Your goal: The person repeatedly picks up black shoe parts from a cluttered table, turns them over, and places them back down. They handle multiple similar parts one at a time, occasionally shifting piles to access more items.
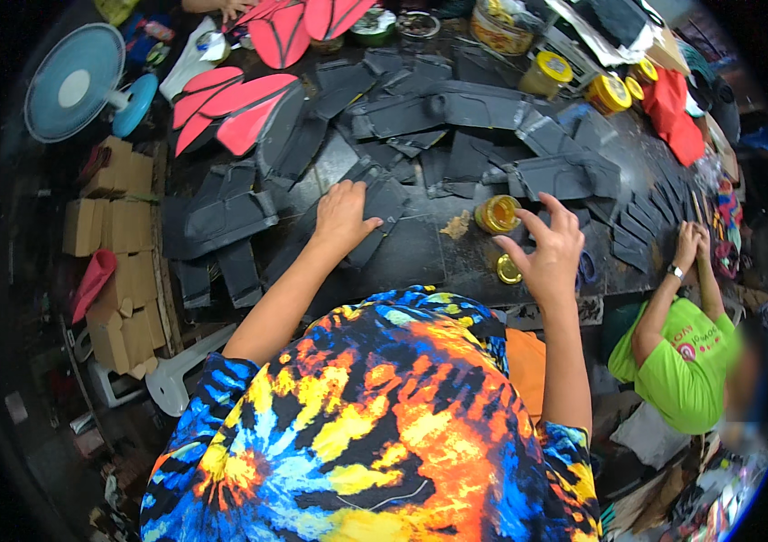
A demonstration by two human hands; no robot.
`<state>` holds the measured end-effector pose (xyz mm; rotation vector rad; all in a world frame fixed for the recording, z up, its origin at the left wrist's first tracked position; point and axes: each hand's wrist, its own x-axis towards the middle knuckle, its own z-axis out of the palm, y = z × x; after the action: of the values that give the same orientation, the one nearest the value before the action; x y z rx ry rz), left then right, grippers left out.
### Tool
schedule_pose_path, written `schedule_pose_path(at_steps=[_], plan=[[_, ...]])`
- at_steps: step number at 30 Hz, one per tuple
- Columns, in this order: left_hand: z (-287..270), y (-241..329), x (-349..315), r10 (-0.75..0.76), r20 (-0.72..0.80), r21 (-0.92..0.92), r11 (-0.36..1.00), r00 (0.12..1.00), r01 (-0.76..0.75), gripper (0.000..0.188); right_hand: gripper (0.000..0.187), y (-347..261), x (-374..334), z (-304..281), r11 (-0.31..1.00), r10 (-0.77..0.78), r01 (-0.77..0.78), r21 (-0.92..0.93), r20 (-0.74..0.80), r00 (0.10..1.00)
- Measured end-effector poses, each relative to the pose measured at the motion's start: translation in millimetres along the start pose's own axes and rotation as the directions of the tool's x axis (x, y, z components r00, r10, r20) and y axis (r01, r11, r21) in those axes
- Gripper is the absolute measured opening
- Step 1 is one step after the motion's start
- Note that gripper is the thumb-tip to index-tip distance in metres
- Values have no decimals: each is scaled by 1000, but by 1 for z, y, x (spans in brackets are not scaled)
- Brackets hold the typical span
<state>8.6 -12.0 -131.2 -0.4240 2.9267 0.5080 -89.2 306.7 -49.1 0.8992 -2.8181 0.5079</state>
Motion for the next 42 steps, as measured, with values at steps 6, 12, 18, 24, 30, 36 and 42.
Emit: schedule_pose_path(at_steps=[6,12,18,24,30,36,42], plan=[[10,1,-6,-11,-194,-32,999,981,5,71,48,6,4,23,996,-45,50,-71,81,996],[17,-11,-8,-9,-218,-129,991,976,-19,73,46,8,16,44,987,-45,74,-146,193,980],[15,-18,-6,41,-284,-238,965,958,-112,65,39,15,9,32,999,-50,49,-22,-23,998],[12,-7,-8,70,-251,-58,995,965,-87,53,37,9,-20,21,993,-88,86,-80,-26,996],[-4,-4,6,128,-49,-414,900,991,-136,47,26,-15,-11,-5,912,48,-63,405,49,998],[-69,-2,11,497,414,-908,286,763,306,36,32,-72,30,-27,618,-114,21,786,63,992],[-110,12,3,611,387,-922,232,690,312,36,40,-109,58,-19,639,-226,92,764,72,972]])
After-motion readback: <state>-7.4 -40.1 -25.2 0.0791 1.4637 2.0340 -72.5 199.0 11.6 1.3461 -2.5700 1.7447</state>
